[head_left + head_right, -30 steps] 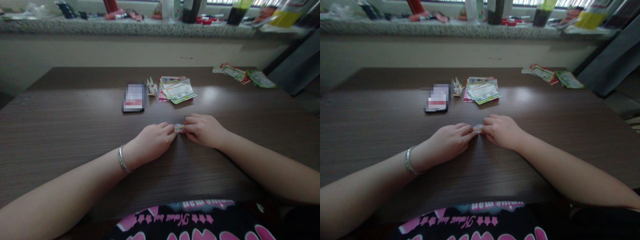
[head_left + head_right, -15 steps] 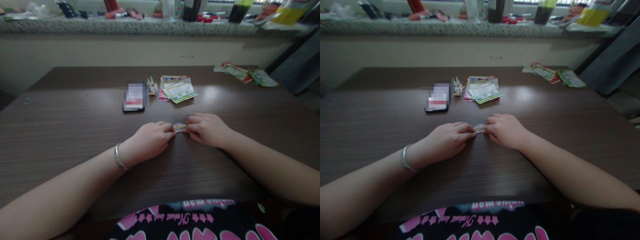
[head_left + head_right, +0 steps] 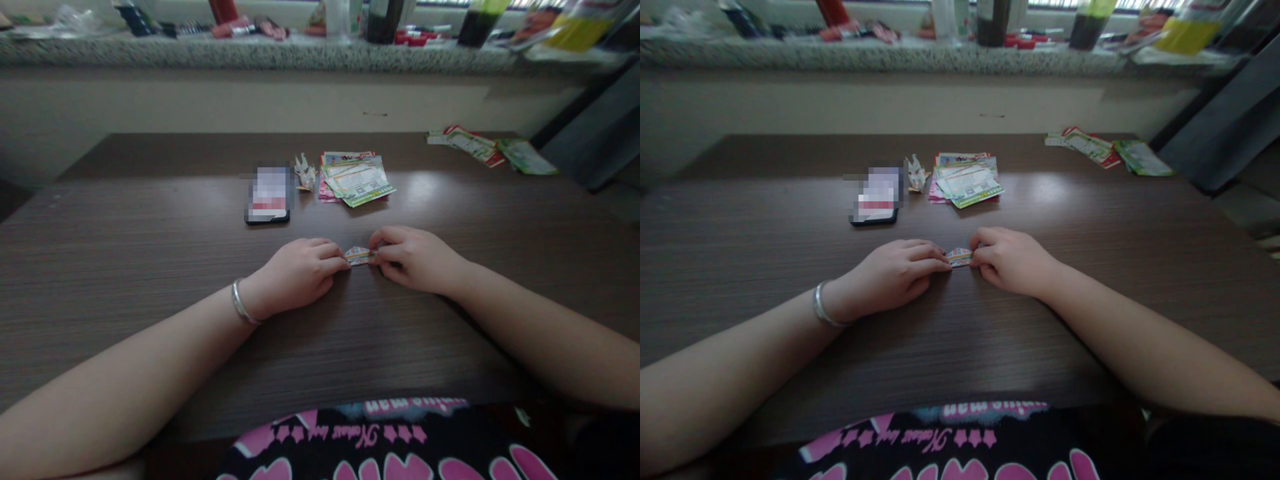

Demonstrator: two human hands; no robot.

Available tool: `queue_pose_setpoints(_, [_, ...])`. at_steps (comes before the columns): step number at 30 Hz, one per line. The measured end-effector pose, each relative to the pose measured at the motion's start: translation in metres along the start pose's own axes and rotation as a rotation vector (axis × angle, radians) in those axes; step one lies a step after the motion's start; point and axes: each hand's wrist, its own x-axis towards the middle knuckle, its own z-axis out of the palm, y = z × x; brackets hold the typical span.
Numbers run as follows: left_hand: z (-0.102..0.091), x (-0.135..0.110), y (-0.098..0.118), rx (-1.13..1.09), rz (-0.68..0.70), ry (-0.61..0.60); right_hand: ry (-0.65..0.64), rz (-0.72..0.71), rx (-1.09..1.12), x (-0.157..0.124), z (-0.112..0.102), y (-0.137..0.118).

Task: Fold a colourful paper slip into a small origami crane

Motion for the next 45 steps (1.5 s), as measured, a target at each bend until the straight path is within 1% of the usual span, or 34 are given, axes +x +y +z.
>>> queue_pose_setpoints(3, [0.001,0.000,0.000,0.052,0.026,-0.009,-0.008,-0.009,0.090,-0.001,0.001,0.000])
queue_pose_setpoints(5, [-0.001,0.000,0.001,0.085,0.038,-0.021,-0.025,-0.015,0.109,-0.001,0.001,-0.001])
queue_pose_setpoints(10, [-0.006,0.001,0.008,0.169,0.053,-0.038,-0.049,-0.046,0.023,0.001,-0.002,-0.009])
queue_pose_setpoints(12, [-0.006,0.001,0.011,0.193,0.034,-0.043,-0.053,-0.067,0.003,0.002,-0.003,-0.013])
queue_pose_setpoints(15, [-0.006,-0.001,0.013,0.177,0.026,-0.018,-0.043,-0.052,0.005,0.004,-0.004,-0.017])
queue_pose_setpoints(17, [-0.006,-0.001,0.012,0.152,0.023,0.003,-0.027,-0.020,0.056,0.005,-0.004,-0.017])
queue_pose_setpoints(20, [-0.005,-0.002,0.006,0.109,0.018,0.001,0.034,0.025,0.141,0.005,-0.001,-0.013])
queue_pose_setpoints(22, [-0.004,-0.002,0.002,0.079,0.029,-0.014,0.083,0.021,0.153,0.005,0.002,-0.009])
queue_pose_setpoints(24, [-0.003,-0.002,-0.002,0.041,0.047,-0.012,0.106,-0.016,0.138,0.005,0.005,-0.005])
queue_pose_setpoints(27, [0.000,-0.003,-0.005,-0.017,0.054,0.023,0.085,-0.089,0.121,0.005,0.007,0.000])
queue_pose_setpoints(30, [0.001,-0.003,-0.006,-0.028,0.021,0.055,0.058,-0.128,0.108,0.006,0.007,0.001])
queue_pose_setpoints(34, [0.001,-0.002,-0.005,-0.009,-0.020,0.087,0.063,-0.097,0.041,0.007,0.005,-0.003])
queue_pose_setpoints(39, [-0.002,0.001,0.004,-0.110,-0.128,0.129,0.071,-0.053,-0.043,0.008,0.007,-0.006])
queue_pose_setpoints(42, [-0.003,0.003,0.008,-0.068,-0.095,0.112,0.082,-0.038,-0.060,0.009,0.008,-0.007])
queue_pose_setpoints(45, [-0.001,0.003,0.008,-0.039,-0.057,0.096,0.106,-0.053,-0.053,0.010,0.009,-0.006])
